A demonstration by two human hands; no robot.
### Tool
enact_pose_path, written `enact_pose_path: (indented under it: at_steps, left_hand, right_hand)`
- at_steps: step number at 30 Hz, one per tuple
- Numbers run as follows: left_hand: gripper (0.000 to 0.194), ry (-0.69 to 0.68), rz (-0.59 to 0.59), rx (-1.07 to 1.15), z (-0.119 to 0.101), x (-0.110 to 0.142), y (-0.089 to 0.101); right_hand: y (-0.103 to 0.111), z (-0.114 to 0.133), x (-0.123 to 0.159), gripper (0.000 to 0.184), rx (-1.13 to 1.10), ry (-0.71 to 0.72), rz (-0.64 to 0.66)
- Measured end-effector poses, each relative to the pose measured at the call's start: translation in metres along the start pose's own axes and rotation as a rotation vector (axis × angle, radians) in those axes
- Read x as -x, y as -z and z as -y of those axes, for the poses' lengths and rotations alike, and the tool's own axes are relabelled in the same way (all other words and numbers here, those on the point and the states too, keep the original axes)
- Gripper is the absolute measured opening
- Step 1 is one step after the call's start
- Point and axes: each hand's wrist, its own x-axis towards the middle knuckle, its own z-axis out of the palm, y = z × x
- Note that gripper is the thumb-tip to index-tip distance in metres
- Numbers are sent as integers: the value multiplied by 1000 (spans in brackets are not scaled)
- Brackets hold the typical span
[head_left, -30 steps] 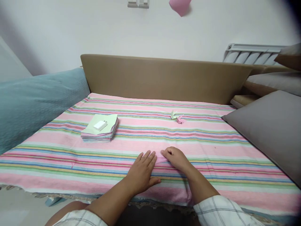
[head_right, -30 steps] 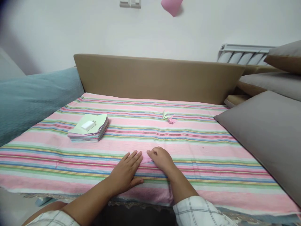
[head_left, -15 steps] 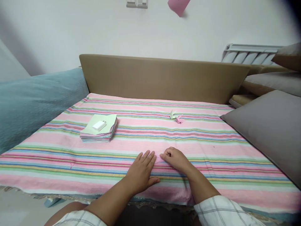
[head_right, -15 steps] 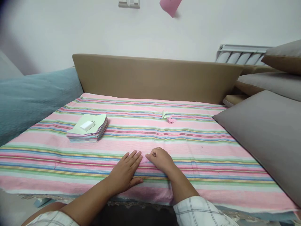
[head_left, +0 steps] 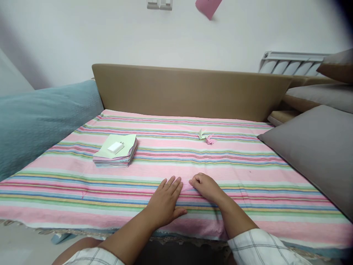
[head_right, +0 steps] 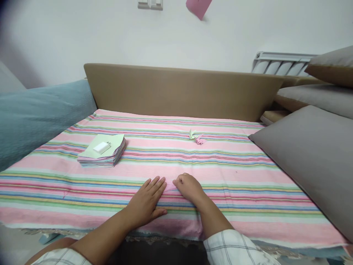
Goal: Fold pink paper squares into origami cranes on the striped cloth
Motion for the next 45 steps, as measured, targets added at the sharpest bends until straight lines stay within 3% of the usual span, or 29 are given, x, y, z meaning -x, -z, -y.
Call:
enact_pose_path:
  at_steps: [14,24,31,45]
  left_hand:
    - [68,6,6,16,-1,1,4]
    - [67,-9,-14,13,0,1,2]
    - [67,-13,-20,10,1,2,0]
    - [71,-6,-9,14,1,0,4]
  right_hand:
    - [3,-3,1,34,83,-12,22]
    - [5,-12,2,47,-57,-16,41]
    - [2,-15,3,40,-63,-12,44]
    - [-1,-1,8,25,224,-37,-24]
